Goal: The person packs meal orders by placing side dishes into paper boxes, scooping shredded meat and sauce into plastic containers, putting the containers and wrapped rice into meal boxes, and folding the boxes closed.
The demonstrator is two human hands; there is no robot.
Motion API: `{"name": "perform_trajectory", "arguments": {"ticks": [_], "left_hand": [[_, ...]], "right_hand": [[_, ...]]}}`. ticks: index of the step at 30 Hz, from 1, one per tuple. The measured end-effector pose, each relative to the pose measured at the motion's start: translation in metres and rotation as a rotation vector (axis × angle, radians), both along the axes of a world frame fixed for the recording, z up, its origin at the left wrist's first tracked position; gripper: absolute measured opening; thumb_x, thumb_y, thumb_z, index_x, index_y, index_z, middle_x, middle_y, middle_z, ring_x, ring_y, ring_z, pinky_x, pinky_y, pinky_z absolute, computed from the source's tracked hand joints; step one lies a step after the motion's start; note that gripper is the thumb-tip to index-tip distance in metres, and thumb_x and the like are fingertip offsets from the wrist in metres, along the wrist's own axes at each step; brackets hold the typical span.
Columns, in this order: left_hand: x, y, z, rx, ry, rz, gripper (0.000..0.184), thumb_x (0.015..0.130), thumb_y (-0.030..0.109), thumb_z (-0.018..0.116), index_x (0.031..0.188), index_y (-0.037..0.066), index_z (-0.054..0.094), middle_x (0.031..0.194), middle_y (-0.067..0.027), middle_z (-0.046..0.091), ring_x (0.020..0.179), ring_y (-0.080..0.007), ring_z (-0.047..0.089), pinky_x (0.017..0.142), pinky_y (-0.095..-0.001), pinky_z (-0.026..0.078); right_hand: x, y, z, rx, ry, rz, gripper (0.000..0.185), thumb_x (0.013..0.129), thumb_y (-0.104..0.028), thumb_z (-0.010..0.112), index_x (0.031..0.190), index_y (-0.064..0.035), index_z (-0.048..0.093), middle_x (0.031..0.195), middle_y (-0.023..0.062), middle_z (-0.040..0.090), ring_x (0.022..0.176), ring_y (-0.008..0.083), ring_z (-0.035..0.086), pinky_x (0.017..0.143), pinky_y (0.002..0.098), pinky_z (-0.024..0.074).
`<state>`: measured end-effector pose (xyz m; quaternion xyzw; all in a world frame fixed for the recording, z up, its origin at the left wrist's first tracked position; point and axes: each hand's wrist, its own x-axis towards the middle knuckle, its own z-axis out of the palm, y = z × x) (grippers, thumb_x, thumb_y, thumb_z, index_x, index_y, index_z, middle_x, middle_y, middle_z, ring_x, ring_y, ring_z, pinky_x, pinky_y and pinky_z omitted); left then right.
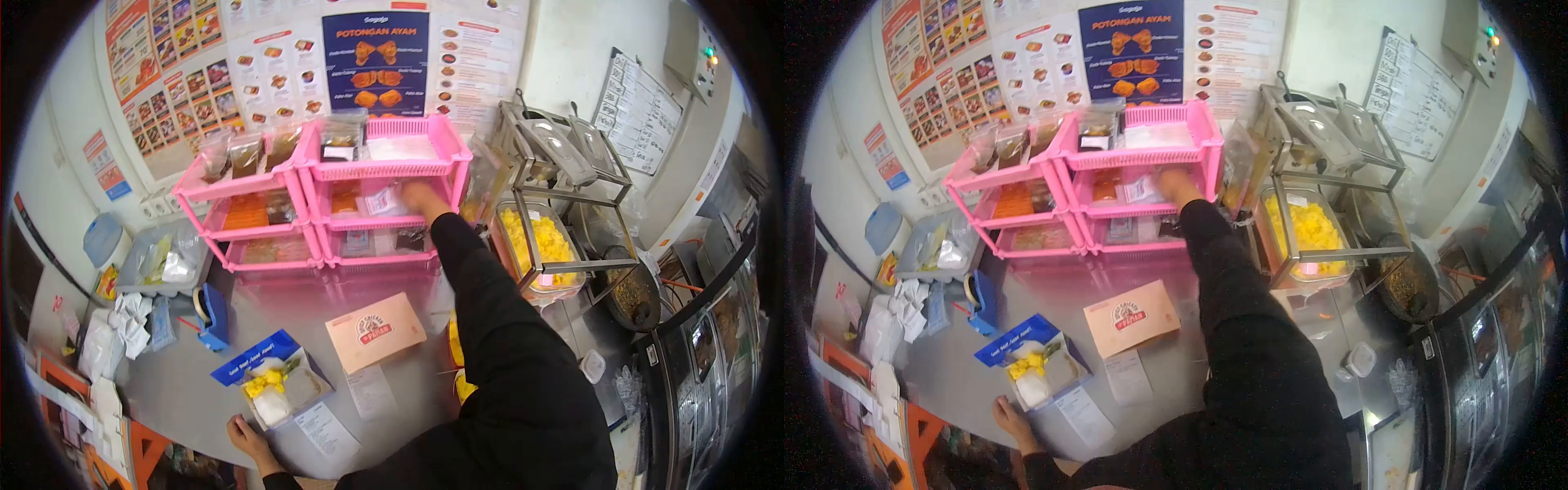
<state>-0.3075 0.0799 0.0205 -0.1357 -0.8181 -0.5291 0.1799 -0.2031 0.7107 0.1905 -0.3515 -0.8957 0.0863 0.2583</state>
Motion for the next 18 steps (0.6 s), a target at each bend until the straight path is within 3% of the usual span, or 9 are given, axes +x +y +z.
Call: {"name": "perform_trajectory", "arguments": {"ticks": [2, 4, 6, 8, 10, 12, 15, 17, 18], "left_hand": [[0.0, 0.001, -0.005, 0.026, 0.006, 0.016, 0.025, 0.087, 0.021, 0.046, 0.086, -0.003, 0.054, 0.082, -0.0116, 0.056, 0.076, -0.0222, 0.051, 0.072, -0.0315, 0.041], [0.003, 0.0, 0.005, 0.005, -0.02, -0.016, 0.025, 0.086, 0.02, 0.047, 0.084, -0.003, 0.055, 0.081, -0.0112, 0.056, 0.076, -0.0218, 0.051, 0.071, -0.0312, 0.041], [0.002, 0.0, 0.002, 0.058, -0.004, -0.037, 0.024, 0.086, 0.02, 0.048, 0.083, -0.002, 0.055, 0.08, -0.0105, 0.056, 0.074, -0.0205, 0.051, 0.07, -0.0304, 0.041], [-0.001, -0.001, 0.0, 0.072, -0.012, -0.031, 0.023, 0.086, 0.02, 0.048, 0.081, -0.002, 0.055, 0.08, -0.0097, 0.055, 0.074, -0.0193, 0.051, 0.069, -0.0302, 0.041], [-0.003, -0.004, -0.006, 0.08, -0.026, -0.028, 0.022, 0.086, 0.019, 0.048, 0.082, -0.001, 0.055, 0.08, -0.0085, 0.055, 0.074, -0.0179, 0.051, 0.069, -0.0297, 0.041], [-0.005, -0.009, -0.01, 0.082, -0.051, -0.028, 0.019, 0.087, 0.018, 0.048, 0.086, 0.0, 0.054, 0.081, -0.0072, 0.055, 0.075, -0.0163, 0.051, 0.07, -0.029, 0.041], [0.015, 0.009, 0.02, 0.585, 0.028, 0.131, 0.017, 0.087, 0.015, 0.047, 0.093, 0.0, 0.052, 0.082, -0.0065, 0.055, 0.074, -0.0145, 0.051, 0.07, -0.027, 0.043], [0.047, 0.037, 0.077, 0.683, 0.166, -0.081, 0.017, 0.087, 0.011, 0.045, 0.098, 0.0, 0.05, 0.084, -0.0069, 0.054, 0.074, -0.0137, 0.051, 0.07, -0.0253, 0.044], [0.067, 0.059, 0.108, 0.748, 0.102, -0.277, 0.029, 0.089, 0.022, 0.047, 0.106, -0.002, 0.049, 0.093, -0.0095, 0.054, 0.079, -0.0153, 0.054, 0.068, -0.0266, 0.047]], "right_hand": [[0.017, -0.028, 0.027, 0.049, 0.047, 0.013, 0.034, 0.079, -0.032, 0.049, 0.084, -0.002, 0.064, 0.092, 0.022, 0.059, 0.086, 0.0344, 0.058, 0.078, 0.0418, 0.0437], [0.03, -0.048, 0.051, -0.017, -0.1, -0.006, 0.032, 0.078, -0.031, 0.049, 0.082, -0.0027, 0.065, 0.085, 0.0209, 0.06, 0.08, 0.0343, 0.059, 0.074, 0.0419, 0.0452], [0.045, -0.064, 0.053, 0.095, -0.072, -0.029, 0.032, 0.073, -0.034, 0.054, 0.076, -0.004, 0.064, 0.076, 0.019, 0.061, 0.072, 0.0335, 0.06, 0.07, 0.0408, 0.0463], [0.062, -0.075, 0.054, 0.084, 0.046, -0.029, 0.03, 0.075, -0.029, 0.053, 0.078, -0.0017, 0.064, 0.082, 0.0198, 0.061, 0.075, 0.0347, 0.059, 0.071, 0.0416, 0.0461], [0.076, -0.075, 0.054, -0.073, 0.29, -0.159, 0.019, 0.074, -0.019, 0.055, 0.075, -0.0022, 0.062, 0.075, 0.0183, 0.062, 0.068, 0.0283, 0.061, 0.062, 0.039, 0.0474], [0.09, -0.077, 0.062, -0.348, 0.585, -0.09, 0.009, 0.073, -0.012, 0.055, 0.075, -0.0038, 0.059, 0.068, 0.0144, 0.061, 0.063, 0.0233, 0.06, 0.055, 0.0352, 0.0465], [0.116, -0.103, 0.086, -0.711, 0.843, 0.135, 0.006, 0.073, -0.002, 0.053, 0.077, -0.0066, 0.054, 0.061, 0.0061, 0.053, 0.054, 0.0154, 0.055, 0.045, 0.0266, 0.0431], [0.133, -0.17, 0.115, -0.866, 0.96, 0.265, 0.009, 0.073, 0.0, 0.052, 0.079, -0.0055, 0.053, 0.066, 0.006, 0.052, 0.051, 0.0159, 0.053, 0.044, 0.0256, 0.0432], [0.147, -0.205, 0.128, -0.952, 0.797, 0.375, 0.011, 0.073, 0.001, 0.053, 0.082, -0.0058, 0.053, 0.07, 0.0043, 0.054, 0.051, 0.0123, 0.052, 0.045, 0.0229, 0.0422]]}}
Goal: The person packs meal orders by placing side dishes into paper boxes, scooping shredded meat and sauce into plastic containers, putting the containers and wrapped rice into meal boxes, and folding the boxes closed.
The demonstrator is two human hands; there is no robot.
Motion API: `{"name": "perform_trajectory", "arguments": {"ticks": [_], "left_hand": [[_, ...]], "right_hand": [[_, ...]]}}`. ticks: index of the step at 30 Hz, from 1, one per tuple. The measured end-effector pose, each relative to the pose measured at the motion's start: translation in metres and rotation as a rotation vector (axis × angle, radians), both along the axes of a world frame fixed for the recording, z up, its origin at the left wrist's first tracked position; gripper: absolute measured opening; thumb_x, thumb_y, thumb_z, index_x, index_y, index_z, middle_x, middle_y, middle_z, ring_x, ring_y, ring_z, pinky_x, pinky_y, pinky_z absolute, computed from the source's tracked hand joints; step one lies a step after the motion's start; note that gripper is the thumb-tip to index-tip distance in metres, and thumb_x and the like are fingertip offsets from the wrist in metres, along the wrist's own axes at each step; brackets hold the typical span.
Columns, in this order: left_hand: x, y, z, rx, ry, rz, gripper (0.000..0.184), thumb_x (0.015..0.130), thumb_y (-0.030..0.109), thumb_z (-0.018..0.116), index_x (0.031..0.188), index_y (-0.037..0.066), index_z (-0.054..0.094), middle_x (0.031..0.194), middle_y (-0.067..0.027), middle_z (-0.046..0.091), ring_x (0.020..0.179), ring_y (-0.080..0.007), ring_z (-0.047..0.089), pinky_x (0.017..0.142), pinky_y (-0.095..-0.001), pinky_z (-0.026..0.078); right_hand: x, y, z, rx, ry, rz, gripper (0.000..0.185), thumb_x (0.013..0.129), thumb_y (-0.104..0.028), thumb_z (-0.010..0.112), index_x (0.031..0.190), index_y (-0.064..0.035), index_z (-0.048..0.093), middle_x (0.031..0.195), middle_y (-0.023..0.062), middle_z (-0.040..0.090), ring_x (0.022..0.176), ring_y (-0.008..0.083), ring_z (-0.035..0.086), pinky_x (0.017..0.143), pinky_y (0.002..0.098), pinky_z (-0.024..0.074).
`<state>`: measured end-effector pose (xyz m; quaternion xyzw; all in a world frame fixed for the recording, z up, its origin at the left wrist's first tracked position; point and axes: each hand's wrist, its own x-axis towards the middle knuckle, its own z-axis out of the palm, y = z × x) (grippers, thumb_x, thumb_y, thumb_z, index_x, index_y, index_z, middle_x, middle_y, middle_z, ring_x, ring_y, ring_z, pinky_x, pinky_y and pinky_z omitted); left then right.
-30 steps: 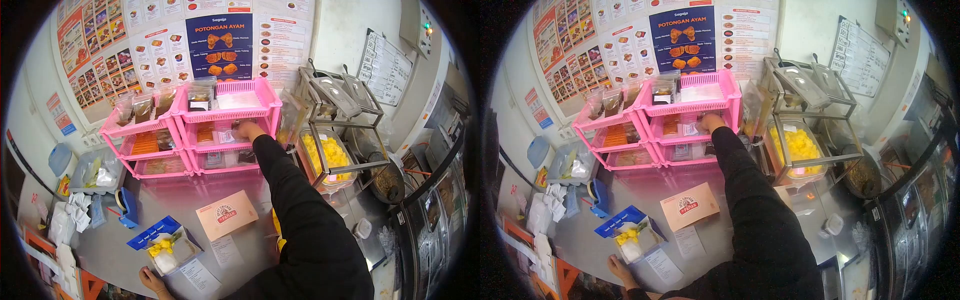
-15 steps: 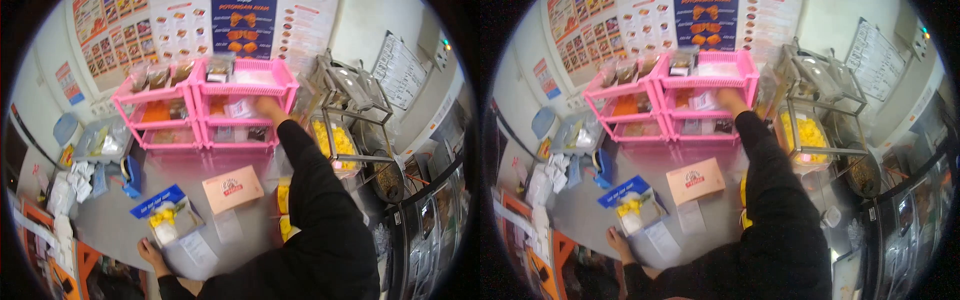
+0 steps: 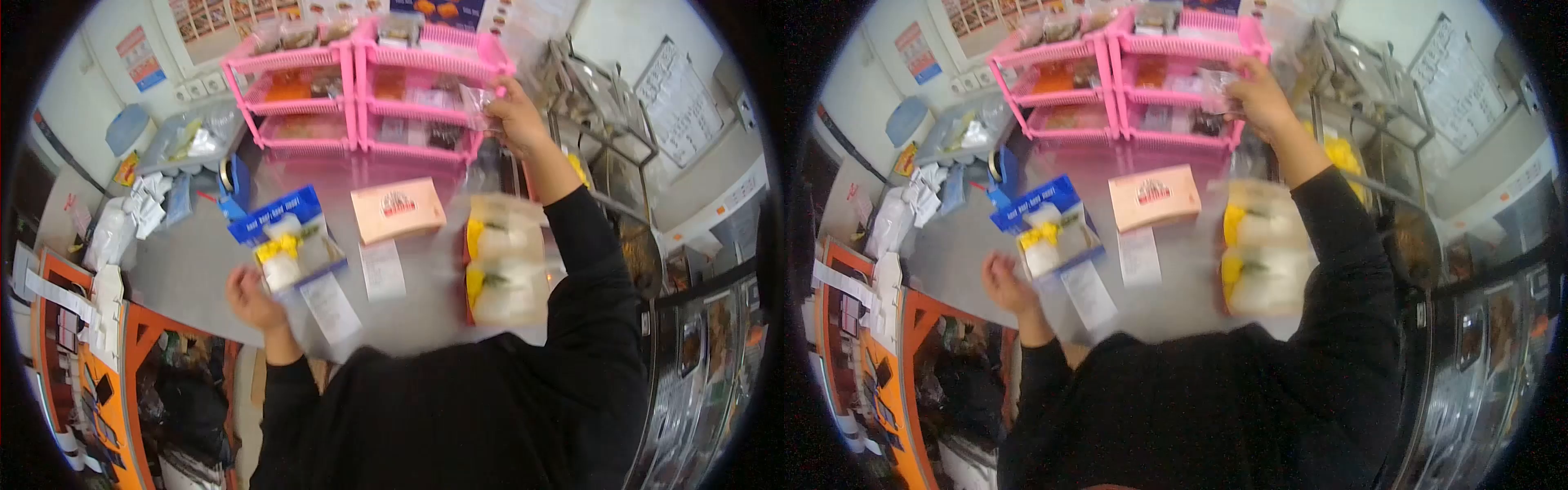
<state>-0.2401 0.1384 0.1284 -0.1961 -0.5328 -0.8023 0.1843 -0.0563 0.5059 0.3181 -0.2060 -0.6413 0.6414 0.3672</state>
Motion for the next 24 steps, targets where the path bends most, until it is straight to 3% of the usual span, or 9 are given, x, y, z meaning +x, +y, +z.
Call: {"name": "perform_trajectory", "arguments": {"ticks": [3, 4, 6, 10, 11, 14, 16, 18, 24], "left_hand": [[0.067, 0.059, 0.107, -0.298, -0.029, -0.945, 0.046, 0.085, 0.021, 0.049, 0.124, -0.002, 0.039, 0.102, -0.0118, 0.055, 0.082, -0.0149, 0.055, 0.068, -0.0244, 0.046], [0.084, 0.075, 0.122, -0.322, -0.066, -1.186, 0.042, 0.084, 0.02, 0.051, 0.12, -0.002, 0.044, 0.104, -0.0122, 0.056, 0.082, -0.0134, 0.056, 0.066, -0.0234, 0.046], [0.106, 0.102, 0.135, -0.516, -0.206, -1.397, 0.028, 0.08, 0.021, 0.06, 0.099, 0.0, 0.059, 0.092, -0.009, 0.062, 0.075, -0.0119, 0.057, 0.063, -0.0236, 0.046], [0.133, 0.119, 0.134, -0.61, -0.03, -1.511, 0.023, 0.079, 0.022, 0.061, 0.081, 0.0, 0.062, 0.073, -0.0045, 0.062, 0.066, -0.0088, 0.056, 0.058, -0.0234, 0.043], [0.135, 0.123, 0.13, -0.693, 0.067, -1.5, 0.023, 0.079, 0.023, 0.061, 0.079, 0.0, 0.062, 0.07, -0.0039, 0.061, 0.065, -0.0079, 0.055, 0.056, -0.0236, 0.043], [0.157, 0.124, 0.135, -0.839, 0.438, -1.357, 0.02, 0.078, 0.022, 0.062, 0.077, 0.002, 0.062, 0.061, -0.0061, 0.058, 0.055, -0.0125, 0.054, 0.05, -0.0274, 0.039], [0.173, 0.126, 0.135, -0.801, 0.717, -1.353, 0.016, 0.077, 0.02, 0.063, 0.077, 0.004, 0.062, 0.063, -0.0057, 0.058, 0.052, -0.0135, 0.052, 0.049, -0.0276, 0.038], [0.187, 0.129, 0.118, -0.717, 0.772, -1.468, 0.016, 0.076, 0.02, 0.063, 0.075, 0.005, 0.06, 0.063, -0.0095, 0.055, 0.051, -0.0172, 0.05, 0.049, -0.0302, 0.037], [0.218, 0.144, 0.109, -0.793, 0.68, -1.765, 0.024, 0.077, 0.022, 0.06, 0.069, 0.0, 0.055, 0.059, -0.012, 0.052, 0.048, -0.0195, 0.049, 0.049, -0.0306, 0.038]], "right_hand": [[0.035, -0.082, 0.017, 0.235, -0.349, 0.345, 0.018, 0.075, 0.001, 0.055, 0.092, -0.0057, 0.055, 0.083, 0.002, 0.056, 0.057, 0.0077, 0.053, 0.048, 0.0208, 0.0429], [0.044, -0.106, 0.015, 0.244, -0.325, 0.364, 0.018, 0.075, 0.001, 0.056, 0.093, -0.0052, 0.055, 0.085, 0.0015, 0.056, 0.059, 0.0071, 0.052, 0.049, 0.0204, 0.0425], [0.061, -0.141, 0.012, 0.288, -0.274, 0.396, 0.019, 0.076, 0.0, 0.058, 0.094, -0.0042, 0.056, 0.09, 0.0005, 0.055, 0.063, 0.0059, 0.052, 0.052, 0.0196, 0.0417], [0.108, -0.153, 0.0, 0.424, -0.363, 0.12, 0.014, 0.076, -0.004, 0.061, 0.09, -0.0041, 0.059, 0.093, 0.0011, 0.054, 0.079, 0.0059, 0.049, 0.064, 0.0201, 0.0386], [0.118, -0.155, -0.009, 0.81, -0.366, -0.125, 0.009, 0.075, -0.008, 0.063, 0.084, -0.0059, 0.062, 0.087, 0.0011, 0.053, 0.075, 0.007, 0.047, 0.062, 0.0223, 0.0371], [0.146, -0.168, -0.016, 1.258, -0.398, -0.304, 0.007, 0.073, -0.012, 0.067, 0.078, -0.0074, 0.064, 0.076, -0.0001, 0.052, 0.069, 0.0076, 0.045, 0.059, 0.0229, 0.0352], [0.161, -0.178, -0.028, 0.605, -0.517, -0.018, 0.016, 0.076, -0.019, 0.061, 0.071, -0.0038, 0.062, 0.061, 0.0018, 0.051, 0.059, 0.0092, 0.047, 0.054, 0.0247, 0.0374], [0.176, -0.186, -0.04, 0.156, -0.539, 0.125, 0.022, 0.077, -0.02, 0.052, 0.071, -0.0007, 0.06, 0.057, 0.0033, 0.052, 0.053, 0.0078, 0.046, 0.05, 0.0244, 0.0378], [0.214, -0.179, -0.075, 0.006, -0.457, 0.136, 0.017, 0.074, -0.013, 0.05, 0.064, -0.0008, 0.056, 0.056, 0.0, 0.051, 0.053, 0.0059, 0.044, 0.048, 0.0228, 0.0361]]}}
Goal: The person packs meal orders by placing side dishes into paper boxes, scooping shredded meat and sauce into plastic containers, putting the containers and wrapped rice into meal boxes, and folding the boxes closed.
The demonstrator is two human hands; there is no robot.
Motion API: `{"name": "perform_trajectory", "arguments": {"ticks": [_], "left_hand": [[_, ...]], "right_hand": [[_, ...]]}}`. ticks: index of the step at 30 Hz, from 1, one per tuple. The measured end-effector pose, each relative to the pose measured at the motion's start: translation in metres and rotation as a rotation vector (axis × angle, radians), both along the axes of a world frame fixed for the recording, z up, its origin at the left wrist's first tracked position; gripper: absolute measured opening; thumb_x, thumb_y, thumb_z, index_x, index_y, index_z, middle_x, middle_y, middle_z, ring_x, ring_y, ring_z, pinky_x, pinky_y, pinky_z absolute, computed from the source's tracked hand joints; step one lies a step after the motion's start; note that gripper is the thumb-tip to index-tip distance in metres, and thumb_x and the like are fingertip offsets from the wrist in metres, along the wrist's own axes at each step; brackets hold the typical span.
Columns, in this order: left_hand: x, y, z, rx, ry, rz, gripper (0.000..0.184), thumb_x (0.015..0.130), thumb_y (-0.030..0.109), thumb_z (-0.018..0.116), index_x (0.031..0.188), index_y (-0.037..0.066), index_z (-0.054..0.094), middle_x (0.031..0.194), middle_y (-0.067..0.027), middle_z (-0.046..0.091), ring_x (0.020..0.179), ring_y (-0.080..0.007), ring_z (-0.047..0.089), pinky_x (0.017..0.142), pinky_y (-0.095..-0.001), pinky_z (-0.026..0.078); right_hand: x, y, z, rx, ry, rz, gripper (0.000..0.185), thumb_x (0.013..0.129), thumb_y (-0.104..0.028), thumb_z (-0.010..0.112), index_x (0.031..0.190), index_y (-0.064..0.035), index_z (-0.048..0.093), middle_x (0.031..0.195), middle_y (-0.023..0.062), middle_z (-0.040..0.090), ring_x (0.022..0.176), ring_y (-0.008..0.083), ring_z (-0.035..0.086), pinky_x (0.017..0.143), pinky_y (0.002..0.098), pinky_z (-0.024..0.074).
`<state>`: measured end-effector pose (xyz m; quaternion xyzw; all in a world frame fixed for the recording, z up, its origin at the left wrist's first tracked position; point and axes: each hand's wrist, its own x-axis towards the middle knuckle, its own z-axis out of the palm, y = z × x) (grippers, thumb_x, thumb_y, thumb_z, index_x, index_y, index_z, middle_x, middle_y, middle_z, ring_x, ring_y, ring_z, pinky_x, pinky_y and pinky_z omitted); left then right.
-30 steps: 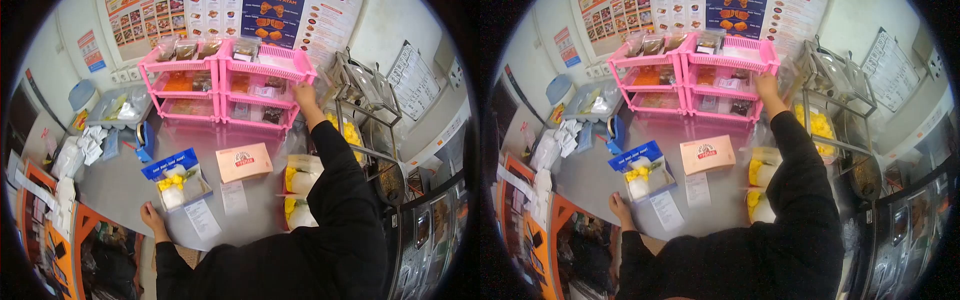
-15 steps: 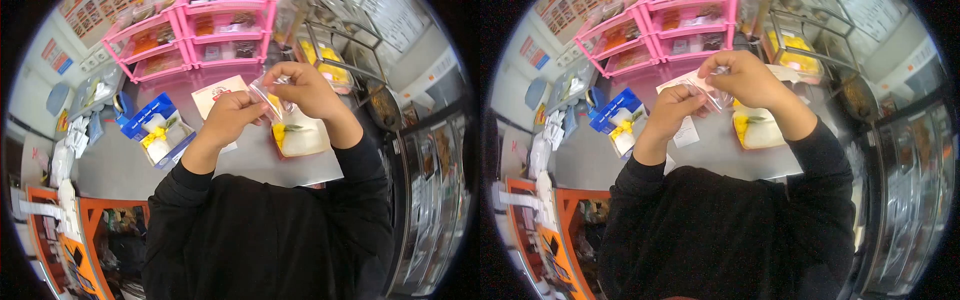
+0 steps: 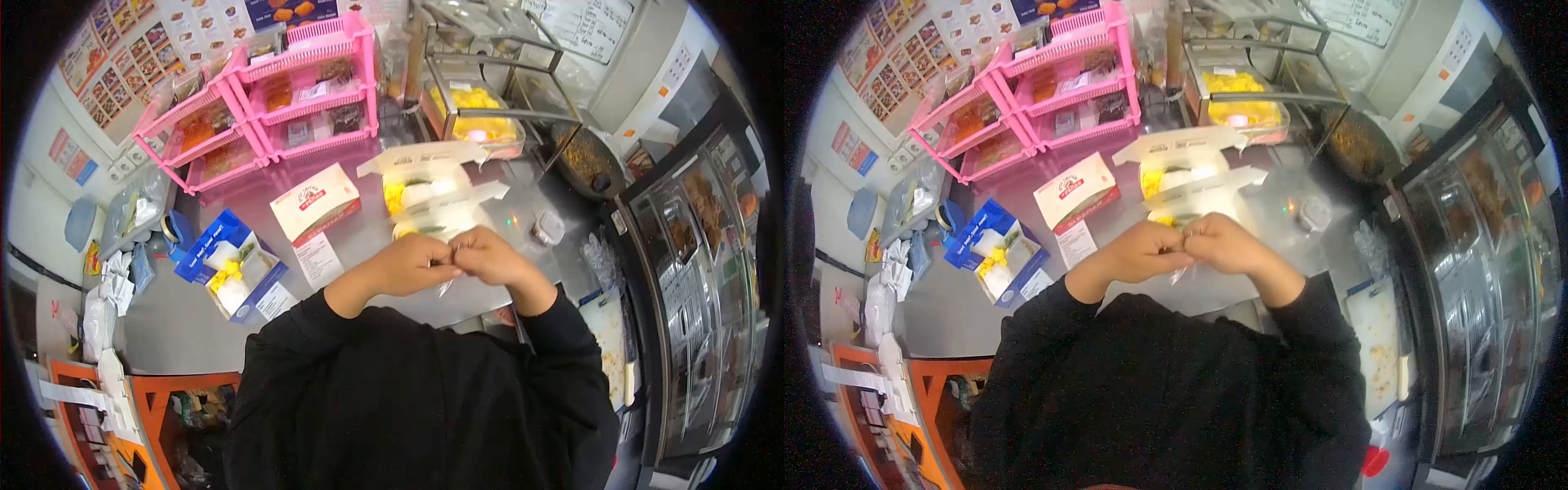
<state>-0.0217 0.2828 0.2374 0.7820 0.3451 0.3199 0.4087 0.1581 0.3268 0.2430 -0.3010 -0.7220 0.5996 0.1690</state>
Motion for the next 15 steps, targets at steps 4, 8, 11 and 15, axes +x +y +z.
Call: {"name": "perform_trajectory", "arguments": {"ticks": [4, 8, 11, 15], "left_hand": [[0.014, 0.015, -0.016, -0.658, -0.52, 0.05, 0.024, 0.077, 0.019, 0.06, 0.065, 0.0, 0.053, 0.056, -0.0082, 0.051, 0.045, -0.0136, 0.044, 0.045, -0.0293, 0.035], [0.035, 0.034, 0.0, 0.034, -0.038, 0.374, 0.02, 0.072, 0.017, 0.061, 0.062, 0.001, 0.054, 0.055, -0.0082, 0.052, 0.046, -0.0133, 0.047, 0.045, -0.0288, 0.038], [0.045, 0.046, 0.011, -0.008, 0.072, 0.448, 0.019, 0.068, 0.018, 0.062, 0.061, 0.001, 0.055, 0.055, -0.0085, 0.054, 0.048, -0.0136, 0.05, 0.047, -0.0282, 0.04], [0.062, 0.061, 0.014, -0.041, 0.071, 0.479, 0.017, 0.068, 0.017, 0.062, 0.064, 0.001, 0.057, 0.056, -0.0083, 0.055, 0.052, -0.0122, 0.053, 0.049, -0.0277, 0.042]], "right_hand": [[0.016, 0.016, 0.009, 0.103, -0.067, 0.02, 0.017, 0.072, -0.012, 0.05, 0.06, -0.0011, 0.054, 0.052, 0.0026, 0.05, 0.048, 0.0104, 0.045, 0.046, 0.0256, 0.0359], [0.034, 0.046, 0.013, 0.561, -0.164, 0.024, 0.009, 0.069, -0.011, 0.053, 0.064, -0.0036, 0.054, 0.06, 0.0085, 0.053, 0.053, 0.0238, 0.05, 0.049, 0.0316, 0.0395], [0.044, 0.045, 0.034, 0.853, 0.004, -0.086, 0.007, 0.066, -0.009, 0.057, 0.072, -0.0068, 0.054, 0.073, 0.0093, 0.057, 0.062, 0.0308, 0.055, 0.053, 0.0358, 0.0435], [0.059, 0.058, 0.036, 1.274, 0.092, 0.104, 0.019, 0.061, -0.008, 0.061, 0.077, -0.0102, 0.05, 0.084, 0.0029, 0.054, 0.064, 0.0233, 0.056, 0.05, 0.034, 0.0441]]}}
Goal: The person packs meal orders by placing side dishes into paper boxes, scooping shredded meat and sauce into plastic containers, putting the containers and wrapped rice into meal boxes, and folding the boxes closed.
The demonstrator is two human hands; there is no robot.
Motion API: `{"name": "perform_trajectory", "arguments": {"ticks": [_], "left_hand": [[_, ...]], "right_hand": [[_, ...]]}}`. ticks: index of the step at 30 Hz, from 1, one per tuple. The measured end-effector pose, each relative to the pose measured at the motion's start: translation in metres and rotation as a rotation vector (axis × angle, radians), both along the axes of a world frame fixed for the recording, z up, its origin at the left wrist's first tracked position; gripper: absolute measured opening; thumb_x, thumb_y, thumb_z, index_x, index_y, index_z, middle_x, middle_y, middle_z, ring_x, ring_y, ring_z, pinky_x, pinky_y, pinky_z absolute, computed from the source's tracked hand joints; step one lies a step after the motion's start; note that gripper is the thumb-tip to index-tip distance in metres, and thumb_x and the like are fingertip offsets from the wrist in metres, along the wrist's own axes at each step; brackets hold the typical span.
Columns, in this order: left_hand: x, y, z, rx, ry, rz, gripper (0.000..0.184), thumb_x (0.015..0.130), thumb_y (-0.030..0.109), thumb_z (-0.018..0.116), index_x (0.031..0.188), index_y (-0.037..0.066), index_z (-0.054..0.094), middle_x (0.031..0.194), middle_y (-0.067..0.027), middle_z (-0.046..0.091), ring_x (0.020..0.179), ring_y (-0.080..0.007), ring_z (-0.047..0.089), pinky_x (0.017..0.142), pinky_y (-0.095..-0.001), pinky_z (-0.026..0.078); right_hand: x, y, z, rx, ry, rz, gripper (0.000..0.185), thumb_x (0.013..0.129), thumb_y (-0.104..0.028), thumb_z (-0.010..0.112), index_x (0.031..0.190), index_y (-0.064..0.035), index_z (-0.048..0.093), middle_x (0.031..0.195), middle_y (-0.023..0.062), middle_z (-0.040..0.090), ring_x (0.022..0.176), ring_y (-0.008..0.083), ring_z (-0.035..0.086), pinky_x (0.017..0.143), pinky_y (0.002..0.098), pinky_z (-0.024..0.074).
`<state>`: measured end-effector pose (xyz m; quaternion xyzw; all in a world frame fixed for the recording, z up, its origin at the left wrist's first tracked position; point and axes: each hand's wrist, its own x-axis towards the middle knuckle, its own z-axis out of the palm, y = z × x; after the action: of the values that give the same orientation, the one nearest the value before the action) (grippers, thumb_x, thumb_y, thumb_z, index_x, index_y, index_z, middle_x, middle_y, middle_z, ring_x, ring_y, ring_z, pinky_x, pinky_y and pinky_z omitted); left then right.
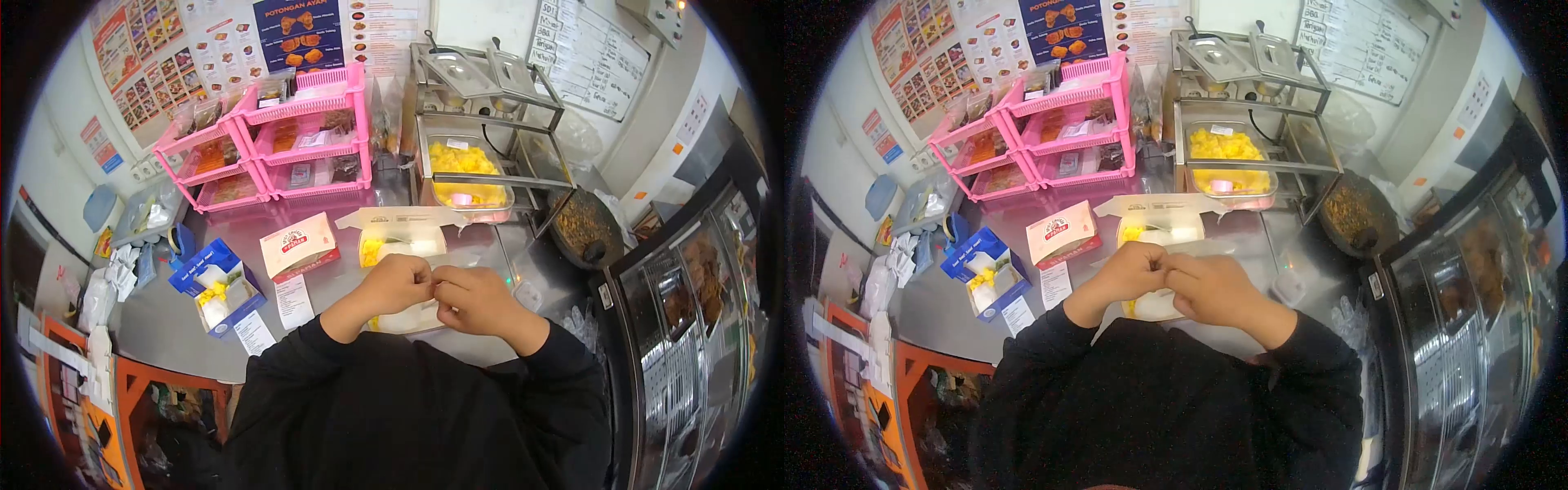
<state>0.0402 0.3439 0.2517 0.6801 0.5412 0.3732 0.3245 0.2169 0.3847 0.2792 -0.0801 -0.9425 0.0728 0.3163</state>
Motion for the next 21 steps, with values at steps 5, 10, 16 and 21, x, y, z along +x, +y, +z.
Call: {"name": "perform_trajectory", "arguments": {"ticks": [5, 10, 16, 21], "left_hand": [[0.008, 0.018, 0.017, -0.268, -0.135, -0.057, 0.018, 0.07, 0.017, 0.059, 0.064, 0.0, 0.057, 0.058, -0.0068, 0.057, 0.058, -0.0098, 0.055, 0.048, -0.026, 0.043], [0.014, 0.035, 0.022, -0.392, -0.25, -0.176, 0.016, 0.073, 0.016, 0.057, 0.067, 0.001, 0.058, 0.062, -0.0032, 0.058, 0.058, -0.0113, 0.056, 0.05, -0.0261, 0.045], [0.022, 0.06, 0.01, 0.008, -0.593, -0.229, 0.033, 0.068, 0.019, 0.066, 0.094, 0.001, 0.056, 0.089, -0.0068, 0.061, 0.081, -0.0152, 0.057, 0.075, -0.0292, 0.045], [0.009, 0.055, 0.02, -0.018, -0.036, -0.282, 0.06, 0.06, 0.019, 0.075, 0.112, 0.002, 0.049, 0.107, -0.0082, 0.054, 0.1, -0.0179, 0.05, 0.087, -0.0318, 0.038]], "right_hand": [[0.019, 0.021, 0.023, 0.284, -0.073, 0.154, 0.02, 0.063, -0.012, 0.06, 0.078, -0.0114, 0.048, 0.084, 0.0003, 0.054, 0.061, 0.0204, 0.056, 0.048, 0.033, 0.0439], [0.022, 0.049, 0.005, 0.168, -0.162, 0.054, 0.012, 0.067, -0.014, 0.058, 0.076, -0.0109, 0.052, 0.071, 0.0045, 0.055, 0.061, 0.0233, 0.057, 0.049, 0.0356, 0.0448], [0.025, 0.068, 0.018, -0.039, -0.429, 0.144, 0.009, 0.072, -0.016, 0.057, 0.079, -0.0103, 0.054, 0.069, 0.0077, 0.057, 0.064, 0.0278, 0.058, 0.052, 0.04, 0.0452], [0.012, 0.09, 0.04, -0.179, -0.476, 0.296, 0.016, 0.073, -0.017, 0.058, 0.088, -0.0106, 0.059, 0.075, 0.0111, 0.061, 0.067, 0.0299, 0.059, 0.056, 0.0379, 0.0469]]}}
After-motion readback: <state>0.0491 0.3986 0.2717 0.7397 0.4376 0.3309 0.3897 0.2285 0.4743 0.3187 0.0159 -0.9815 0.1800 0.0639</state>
